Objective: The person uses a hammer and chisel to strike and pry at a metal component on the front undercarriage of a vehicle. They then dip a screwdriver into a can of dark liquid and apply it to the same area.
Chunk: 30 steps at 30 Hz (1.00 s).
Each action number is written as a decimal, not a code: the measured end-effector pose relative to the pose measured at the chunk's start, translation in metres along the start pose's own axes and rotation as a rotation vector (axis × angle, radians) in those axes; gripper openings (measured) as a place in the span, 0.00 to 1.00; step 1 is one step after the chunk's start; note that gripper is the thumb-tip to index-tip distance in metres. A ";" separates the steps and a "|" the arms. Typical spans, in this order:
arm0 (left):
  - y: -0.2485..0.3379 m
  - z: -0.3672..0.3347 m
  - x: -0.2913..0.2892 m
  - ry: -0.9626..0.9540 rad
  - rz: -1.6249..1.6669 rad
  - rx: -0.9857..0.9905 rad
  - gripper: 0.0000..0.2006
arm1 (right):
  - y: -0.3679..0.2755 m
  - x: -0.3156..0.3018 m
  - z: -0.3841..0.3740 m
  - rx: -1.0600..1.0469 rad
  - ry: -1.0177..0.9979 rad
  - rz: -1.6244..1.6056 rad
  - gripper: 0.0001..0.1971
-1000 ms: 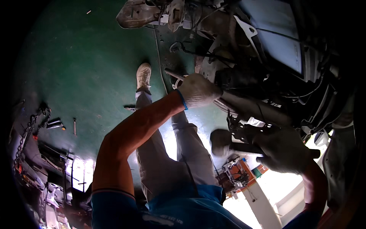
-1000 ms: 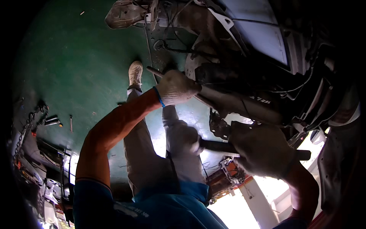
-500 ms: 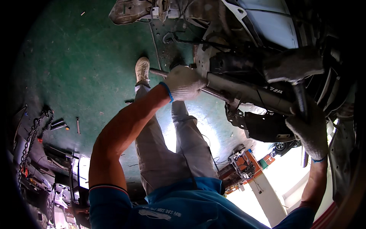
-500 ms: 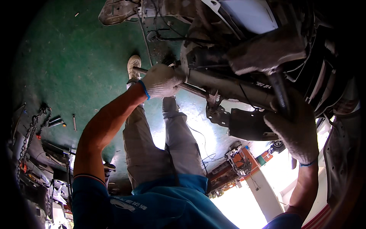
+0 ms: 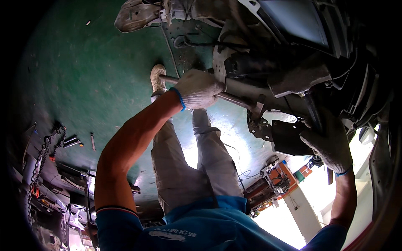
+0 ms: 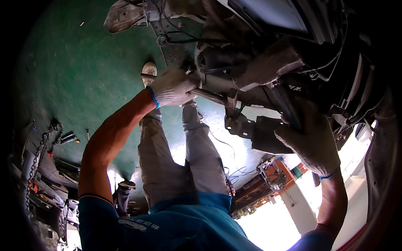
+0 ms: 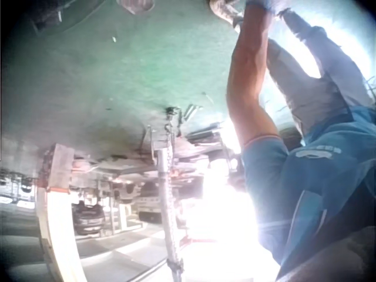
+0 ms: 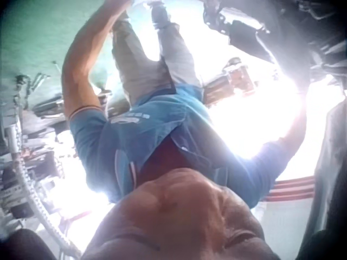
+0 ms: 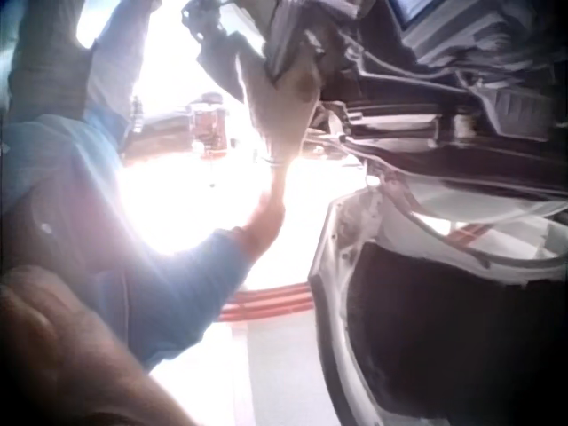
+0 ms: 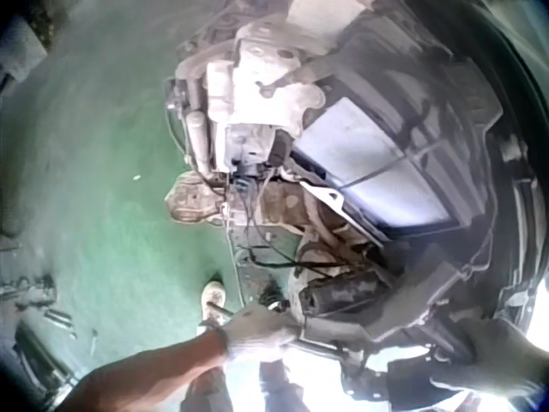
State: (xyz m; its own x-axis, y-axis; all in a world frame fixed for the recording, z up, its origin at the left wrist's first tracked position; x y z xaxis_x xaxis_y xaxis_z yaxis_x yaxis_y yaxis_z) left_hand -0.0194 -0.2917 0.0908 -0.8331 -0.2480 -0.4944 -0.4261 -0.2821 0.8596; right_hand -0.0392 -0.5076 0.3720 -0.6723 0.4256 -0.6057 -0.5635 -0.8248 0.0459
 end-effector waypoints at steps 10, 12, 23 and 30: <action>0.000 0.004 0.001 0.110 0.000 0.077 0.04 | 0.018 0.008 -0.001 -0.113 -0.056 0.020 0.11; 0.001 -0.001 -0.004 0.050 -0.038 0.064 0.05 | 0.025 0.010 -0.002 -0.011 -0.102 -0.033 0.10; 0.011 -0.006 -0.016 0.022 -0.076 0.016 0.06 | 0.030 0.014 -0.004 -0.254 -0.073 0.210 0.07; 0.017 0.042 -0.007 0.158 0.261 -0.185 0.14 | 0.020 0.021 0.017 0.065 0.078 -0.222 0.18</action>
State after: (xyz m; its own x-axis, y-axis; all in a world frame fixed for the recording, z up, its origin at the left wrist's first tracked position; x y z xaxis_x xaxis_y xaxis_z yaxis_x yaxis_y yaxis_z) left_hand -0.0360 -0.2558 0.1146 -0.8343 -0.4704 -0.2874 -0.1226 -0.3499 0.9287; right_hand -0.0730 -0.5090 0.3735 -0.4906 0.5616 -0.6662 -0.7247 -0.6876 -0.0460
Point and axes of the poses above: each hand's wrist, its own z-axis away from the middle knuckle, its own x-axis out of the palm, y = z × x, the point moved 3 cm from there along -z, towards the middle knuckle, and after that the axes turned 11 degrees about z, right-handed, at the moved point
